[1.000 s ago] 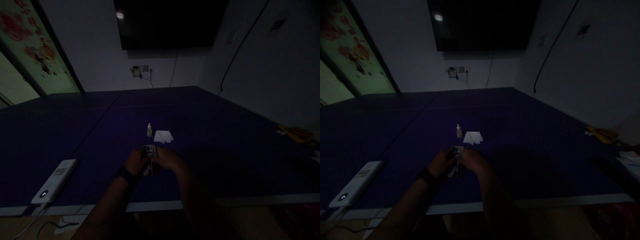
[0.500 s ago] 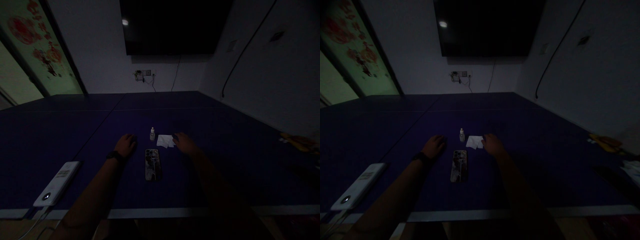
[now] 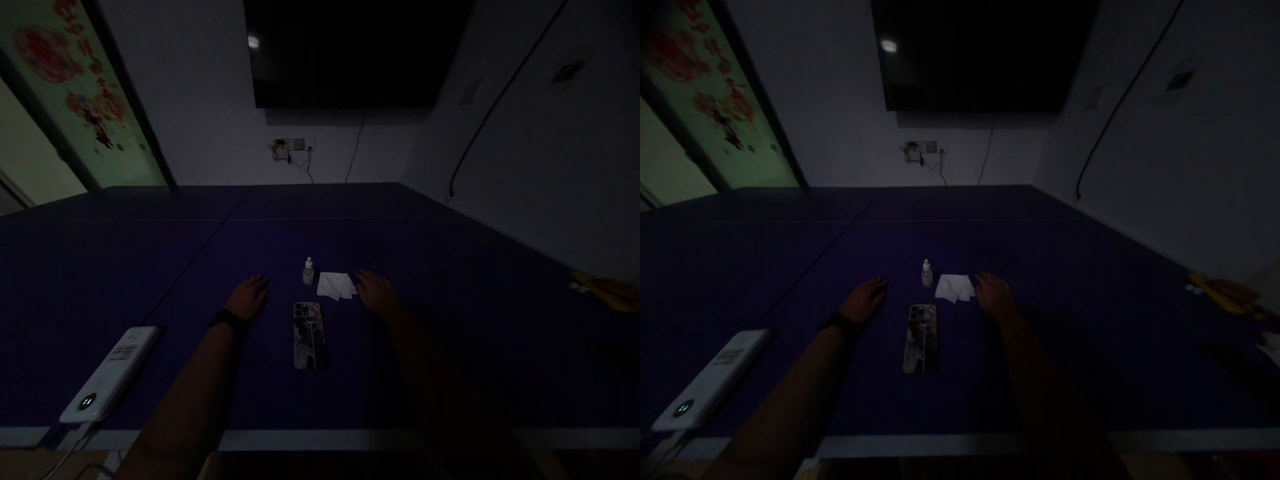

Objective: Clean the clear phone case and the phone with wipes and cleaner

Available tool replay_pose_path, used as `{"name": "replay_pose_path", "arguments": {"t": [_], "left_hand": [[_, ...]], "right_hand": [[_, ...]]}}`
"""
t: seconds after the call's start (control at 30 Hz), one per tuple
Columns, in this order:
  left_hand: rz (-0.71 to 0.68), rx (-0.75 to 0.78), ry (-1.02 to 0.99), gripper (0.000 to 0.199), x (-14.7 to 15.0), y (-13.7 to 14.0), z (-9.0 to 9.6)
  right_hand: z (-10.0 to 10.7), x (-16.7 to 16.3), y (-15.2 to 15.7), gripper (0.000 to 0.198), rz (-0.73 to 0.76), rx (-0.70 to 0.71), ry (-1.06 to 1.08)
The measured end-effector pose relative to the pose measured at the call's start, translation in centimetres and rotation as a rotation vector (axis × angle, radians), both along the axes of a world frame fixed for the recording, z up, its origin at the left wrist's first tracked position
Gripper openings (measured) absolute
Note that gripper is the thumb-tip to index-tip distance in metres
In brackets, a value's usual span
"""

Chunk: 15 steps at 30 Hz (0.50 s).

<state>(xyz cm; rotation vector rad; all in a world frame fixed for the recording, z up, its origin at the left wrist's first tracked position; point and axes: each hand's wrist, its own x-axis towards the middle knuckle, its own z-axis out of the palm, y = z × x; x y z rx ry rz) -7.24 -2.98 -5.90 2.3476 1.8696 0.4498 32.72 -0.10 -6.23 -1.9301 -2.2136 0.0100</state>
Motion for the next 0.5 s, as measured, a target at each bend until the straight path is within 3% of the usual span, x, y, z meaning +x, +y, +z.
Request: {"name": "replay_pose_path", "arguments": {"t": [0.5], "left_hand": [[0.010, 0.047, -0.006, 0.052, 0.54, 0.32, 0.76]], "right_hand": [[1.06, -0.25, -0.02, 0.048, -0.026, 0.002, 0.040]]}}
